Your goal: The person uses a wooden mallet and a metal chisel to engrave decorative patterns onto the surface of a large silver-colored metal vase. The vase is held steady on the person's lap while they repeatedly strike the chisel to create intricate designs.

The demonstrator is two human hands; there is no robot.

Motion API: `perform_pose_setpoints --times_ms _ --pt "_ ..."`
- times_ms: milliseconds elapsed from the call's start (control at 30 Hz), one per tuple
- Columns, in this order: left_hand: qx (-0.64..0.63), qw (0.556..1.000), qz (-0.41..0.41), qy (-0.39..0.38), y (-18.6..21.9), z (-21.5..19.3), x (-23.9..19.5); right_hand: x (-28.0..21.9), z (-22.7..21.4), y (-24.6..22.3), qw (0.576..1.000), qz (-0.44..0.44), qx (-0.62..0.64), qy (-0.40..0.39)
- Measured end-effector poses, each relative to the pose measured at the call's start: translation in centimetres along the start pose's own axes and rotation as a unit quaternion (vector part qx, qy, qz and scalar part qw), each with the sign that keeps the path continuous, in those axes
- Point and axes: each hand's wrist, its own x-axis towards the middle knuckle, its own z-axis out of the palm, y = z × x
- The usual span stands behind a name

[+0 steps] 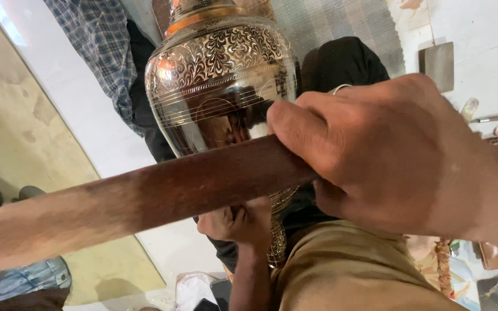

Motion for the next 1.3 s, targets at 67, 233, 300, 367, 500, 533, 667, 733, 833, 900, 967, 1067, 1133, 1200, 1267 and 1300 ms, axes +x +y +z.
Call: perform_pose_setpoints --times_ms 67,233,300,367,500,533,667,733,833,900,967,1067,1133,1200,1267,1300 --pt "-0.019 0.999 0.024 -0.041 -0.5 -0.4 0.3 0.0 0.6 0.2 0.998 0.019 -0.023 -0.056" --pt "-0.048 0.986 0.058 -0.147 -1.1 -1.4 2.3 -1.9 3.5 1.7 0.979 0.113 0.037 -0.165" --pt "-0.074 0.974 0.072 -0.203 -1.2 -1.4 3.8 -3.2 5.1 2.2 0.950 0.190 0.088 -0.230" --pt "-0.091 0.950 0.116 -0.276 -0.8 -1.6 5.5 -4.5 6.9 2.6 0.935 0.233 0.233 -0.132" --pt "-0.151 0.896 0.212 -0.360 -0.1 -2.0 8.9 -7.7 11.1 1.4 0.902 0.253 0.343 0.068" --pt "-0.154 0.882 0.208 -0.393 0.1 -2.1 9.8 -8.1 12.7 0.3 0.856 0.286 0.418 0.102" --pt "-0.120 0.819 0.233 -0.511 0.6 -0.8 12.4 -10.0 17.9 -2.7 0.821 0.366 0.405 0.164" --pt "-0.053 0.774 0.232 -0.587 0.8 0.1 13.2 -11.0 19.9 -3.9 0.782 0.428 0.436 0.122" --pt "-0.003 0.713 0.237 -0.660 1.1 1.0 14.5 -12.2 21.7 -5.1 0.761 0.439 0.462 0.120" --pt "-0.083 0.717 0.312 -0.618 1.2 1.3 15.1 -12.8 22.4 -5.6 0.774 0.437 0.436 0.143" --pt "-0.048 0.703 0.333 -0.626 1.4 1.6 15.3 -13.1 23.1 -5.7 0.793 0.453 0.371 0.169" --pt "-0.059 0.706 0.353 -0.611 1.2 1.7 15.0 -13.7 23.9 -5.3 0.775 0.399 0.392 0.294" --pt "-0.069 0.718 0.357 -0.594 0.8 1.7 14.7 -13.7 24.0 -4.5 0.801 0.424 0.345 0.245" --pt "-0.064 0.730 0.355 -0.580 0.6 1.5 14.3 -13.3 23.5 -3.3 0.815 0.392 0.349 0.245" --pt "-0.072 0.748 0.306 -0.584 0.2 1.2 13.8 -12.7 22.1 -2.1 0.812 0.301 0.408 0.288" --pt "-0.076 0.757 0.280 -0.586 0.0 0.8 13.4 -12.4 21.0 -1.5 0.810 0.301 0.425 0.269"
